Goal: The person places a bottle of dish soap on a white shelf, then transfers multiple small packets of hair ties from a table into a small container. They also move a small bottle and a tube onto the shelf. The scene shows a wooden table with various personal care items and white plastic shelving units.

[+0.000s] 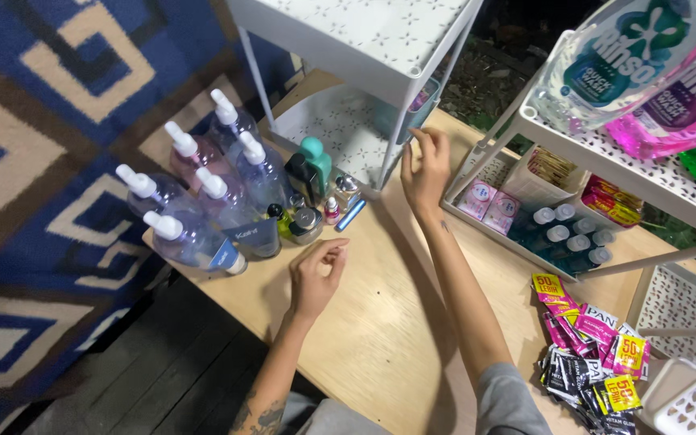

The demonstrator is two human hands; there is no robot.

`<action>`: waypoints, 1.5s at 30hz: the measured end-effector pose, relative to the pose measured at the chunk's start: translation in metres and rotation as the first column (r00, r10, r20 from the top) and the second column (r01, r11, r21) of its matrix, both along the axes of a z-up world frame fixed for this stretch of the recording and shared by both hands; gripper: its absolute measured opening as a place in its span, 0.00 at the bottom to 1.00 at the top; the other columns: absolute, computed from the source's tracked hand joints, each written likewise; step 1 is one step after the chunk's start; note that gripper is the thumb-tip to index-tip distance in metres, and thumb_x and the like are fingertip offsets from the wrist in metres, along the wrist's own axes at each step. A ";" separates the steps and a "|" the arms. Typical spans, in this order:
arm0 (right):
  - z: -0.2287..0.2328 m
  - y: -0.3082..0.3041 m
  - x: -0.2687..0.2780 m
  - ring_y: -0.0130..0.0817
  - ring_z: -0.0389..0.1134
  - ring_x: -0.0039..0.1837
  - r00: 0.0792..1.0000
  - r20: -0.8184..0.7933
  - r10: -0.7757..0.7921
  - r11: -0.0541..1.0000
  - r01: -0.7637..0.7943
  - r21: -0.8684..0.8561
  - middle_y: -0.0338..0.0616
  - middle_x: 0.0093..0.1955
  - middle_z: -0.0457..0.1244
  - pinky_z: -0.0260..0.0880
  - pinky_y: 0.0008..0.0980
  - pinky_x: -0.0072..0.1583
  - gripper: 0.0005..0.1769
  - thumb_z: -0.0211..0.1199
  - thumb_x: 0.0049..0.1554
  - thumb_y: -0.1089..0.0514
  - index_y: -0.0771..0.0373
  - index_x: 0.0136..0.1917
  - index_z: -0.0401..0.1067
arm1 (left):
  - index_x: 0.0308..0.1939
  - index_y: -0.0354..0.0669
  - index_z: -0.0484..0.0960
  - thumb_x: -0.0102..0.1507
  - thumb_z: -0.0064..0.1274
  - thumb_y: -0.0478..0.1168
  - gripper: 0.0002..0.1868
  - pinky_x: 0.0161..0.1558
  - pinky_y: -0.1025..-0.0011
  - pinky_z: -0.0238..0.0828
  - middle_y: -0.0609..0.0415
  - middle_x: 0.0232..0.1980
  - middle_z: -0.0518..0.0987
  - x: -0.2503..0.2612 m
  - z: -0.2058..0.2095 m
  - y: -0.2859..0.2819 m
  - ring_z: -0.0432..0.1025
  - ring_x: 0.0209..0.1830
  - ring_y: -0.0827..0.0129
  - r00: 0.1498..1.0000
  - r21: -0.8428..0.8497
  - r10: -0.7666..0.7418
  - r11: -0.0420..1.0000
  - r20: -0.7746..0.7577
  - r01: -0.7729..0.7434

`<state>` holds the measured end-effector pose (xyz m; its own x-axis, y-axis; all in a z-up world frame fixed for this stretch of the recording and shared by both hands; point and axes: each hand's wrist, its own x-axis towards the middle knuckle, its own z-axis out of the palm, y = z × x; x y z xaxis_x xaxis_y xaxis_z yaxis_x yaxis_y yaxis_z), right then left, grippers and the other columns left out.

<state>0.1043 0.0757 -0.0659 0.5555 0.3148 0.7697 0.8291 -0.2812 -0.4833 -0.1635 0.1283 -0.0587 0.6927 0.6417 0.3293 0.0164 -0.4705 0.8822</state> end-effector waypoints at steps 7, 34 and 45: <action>-0.003 -0.012 -0.072 0.22 0.59 0.32 0.938 -0.010 0.347 0.917 -0.337 0.214 0.45 0.42 0.65 0.57 0.24 0.35 0.03 0.63 0.61 0.71 0.67 0.48 0.74 | 0.49 0.40 0.85 0.64 0.62 0.31 0.10 0.50 0.63 0.75 0.51 0.52 0.82 -0.049 0.049 0.043 0.78 0.50 0.57 0.905 0.564 0.383 0.713 0.184 -0.416; -0.015 -0.138 -0.111 0.46 0.66 0.59 0.398 -0.436 0.807 0.534 -0.807 0.251 0.53 0.59 0.65 0.67 0.41 0.60 0.28 0.59 0.66 0.43 0.67 0.67 0.66 | 0.37 0.39 0.89 0.54 0.65 0.32 0.07 0.49 0.62 0.69 0.53 0.39 0.84 0.001 0.095 -0.033 0.71 0.43 0.58 0.949 0.386 -0.294 0.893 0.111 0.232; -0.054 -0.201 -0.094 0.34 0.63 0.71 0.337 -0.603 0.723 0.652 -0.047 0.757 0.41 0.74 0.59 0.66 0.38 0.70 0.41 0.44 0.64 0.28 0.55 0.79 0.55 | 0.81 0.31 0.52 0.72 0.25 0.67 0.47 0.81 0.43 0.40 0.37 0.84 0.52 0.112 0.031 -0.159 0.45 0.86 0.47 0.873 0.533 -0.477 0.768 0.103 0.356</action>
